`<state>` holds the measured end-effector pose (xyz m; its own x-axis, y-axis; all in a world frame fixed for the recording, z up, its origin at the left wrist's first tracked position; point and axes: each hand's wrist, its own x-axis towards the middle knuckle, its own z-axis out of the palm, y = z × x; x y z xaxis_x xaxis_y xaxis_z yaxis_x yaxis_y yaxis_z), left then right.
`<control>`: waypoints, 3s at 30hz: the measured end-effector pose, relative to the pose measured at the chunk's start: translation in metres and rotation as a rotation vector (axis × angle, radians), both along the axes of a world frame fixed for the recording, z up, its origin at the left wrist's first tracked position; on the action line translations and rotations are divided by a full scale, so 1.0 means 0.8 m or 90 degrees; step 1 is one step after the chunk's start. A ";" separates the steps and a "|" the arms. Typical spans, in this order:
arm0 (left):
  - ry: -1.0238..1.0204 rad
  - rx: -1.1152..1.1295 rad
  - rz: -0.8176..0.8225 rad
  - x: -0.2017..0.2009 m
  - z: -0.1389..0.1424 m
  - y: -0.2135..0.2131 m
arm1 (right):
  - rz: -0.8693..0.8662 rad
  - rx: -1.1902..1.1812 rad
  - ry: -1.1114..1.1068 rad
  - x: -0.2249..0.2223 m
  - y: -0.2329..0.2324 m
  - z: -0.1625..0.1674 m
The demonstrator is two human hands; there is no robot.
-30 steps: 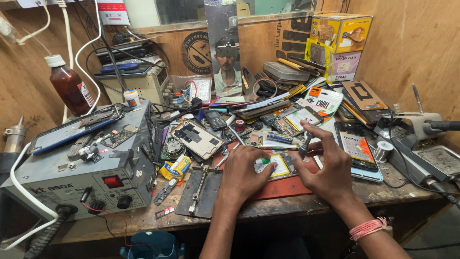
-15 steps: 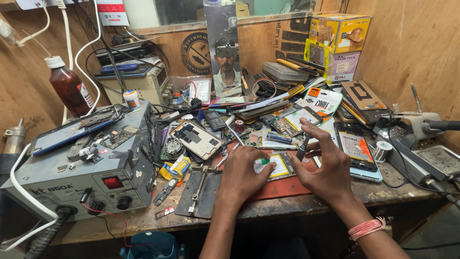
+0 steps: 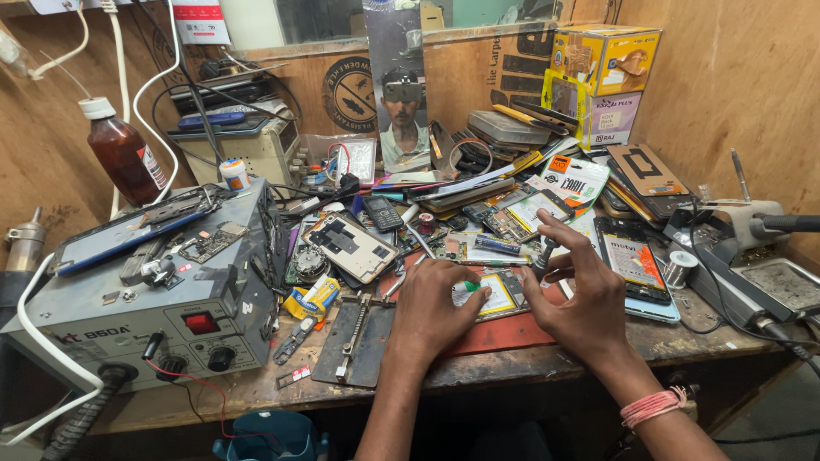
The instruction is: The person uses a precision screwdriver to remove screws from a disassembled smartphone on a cluttered workbench. They then lift the internal battery and circuit board components to inspect the device interior.
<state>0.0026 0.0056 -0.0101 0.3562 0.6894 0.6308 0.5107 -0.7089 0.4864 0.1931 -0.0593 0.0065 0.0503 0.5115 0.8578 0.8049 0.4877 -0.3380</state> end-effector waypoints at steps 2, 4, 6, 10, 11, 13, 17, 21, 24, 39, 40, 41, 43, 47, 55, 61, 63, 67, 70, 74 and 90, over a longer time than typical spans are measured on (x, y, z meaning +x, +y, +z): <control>-0.005 0.000 0.003 0.000 0.000 0.000 | 0.013 0.006 -0.007 0.002 0.000 0.000; 0.000 -0.001 0.005 0.000 0.000 0.000 | 0.024 0.006 -0.005 0.004 -0.001 0.000; -0.002 0.000 0.004 0.000 -0.001 0.000 | 0.034 0.000 0.008 0.005 -0.002 -0.001; -0.007 0.011 -0.003 0.000 -0.001 0.000 | 0.021 0.007 0.007 0.003 0.000 -0.001; -0.005 0.014 -0.005 0.000 -0.001 0.001 | 0.018 0.007 0.010 0.002 0.001 -0.002; -0.003 0.009 -0.002 0.000 0.000 0.001 | 0.014 0.006 0.012 0.003 0.002 -0.001; -0.002 0.004 0.000 0.000 0.001 0.000 | 0.025 0.005 0.014 0.006 -0.001 -0.002; 0.004 -0.006 0.005 0.000 0.001 -0.002 | 0.025 -0.004 0.028 0.003 0.000 -0.002; 0.005 -0.002 0.005 0.000 0.001 -0.002 | 0.009 0.007 0.017 0.001 0.002 -0.001; 0.000 0.000 0.002 0.000 0.001 -0.002 | 0.010 0.000 0.016 0.004 0.000 -0.002; 0.001 0.000 0.004 0.000 0.001 -0.002 | 0.015 -0.001 0.017 0.005 -0.001 -0.002; 0.001 0.000 0.006 0.000 0.001 -0.002 | 0.021 -0.002 0.019 0.005 -0.002 -0.002; 0.002 0.009 0.002 -0.001 0.001 -0.002 | 0.018 -0.007 0.021 0.004 -0.003 -0.002; 0.003 -0.009 0.005 0.000 0.001 -0.002 | -0.013 -0.028 0.032 0.002 0.001 -0.003; 0.010 -0.028 0.010 0.001 0.003 -0.003 | 0.020 0.001 0.014 0.007 -0.002 -0.003; 0.000 -0.005 0.000 0.001 0.001 -0.002 | -0.017 -0.014 0.020 0.001 0.001 -0.003; 0.000 -0.004 0.001 0.000 0.001 -0.001 | -0.017 -0.019 0.024 0.002 0.001 -0.002; -0.006 0.006 0.001 0.000 -0.001 -0.001 | 0.013 0.008 0.007 0.005 -0.001 -0.002; -0.007 0.002 -0.002 0.000 -0.001 -0.002 | -0.007 0.000 0.007 0.004 0.000 -0.003; -0.008 -0.007 -0.002 0.000 0.000 -0.002 | -0.018 -0.015 0.022 0.002 0.002 -0.003; -0.009 0.005 -0.004 0.001 -0.001 0.000 | 0.028 -0.009 0.032 0.005 -0.001 -0.003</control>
<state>0.0032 0.0053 -0.0107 0.3518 0.6816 0.6416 0.4990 -0.7164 0.4876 0.1975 -0.0597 0.0038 0.0698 0.5265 0.8473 0.7646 0.5173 -0.3845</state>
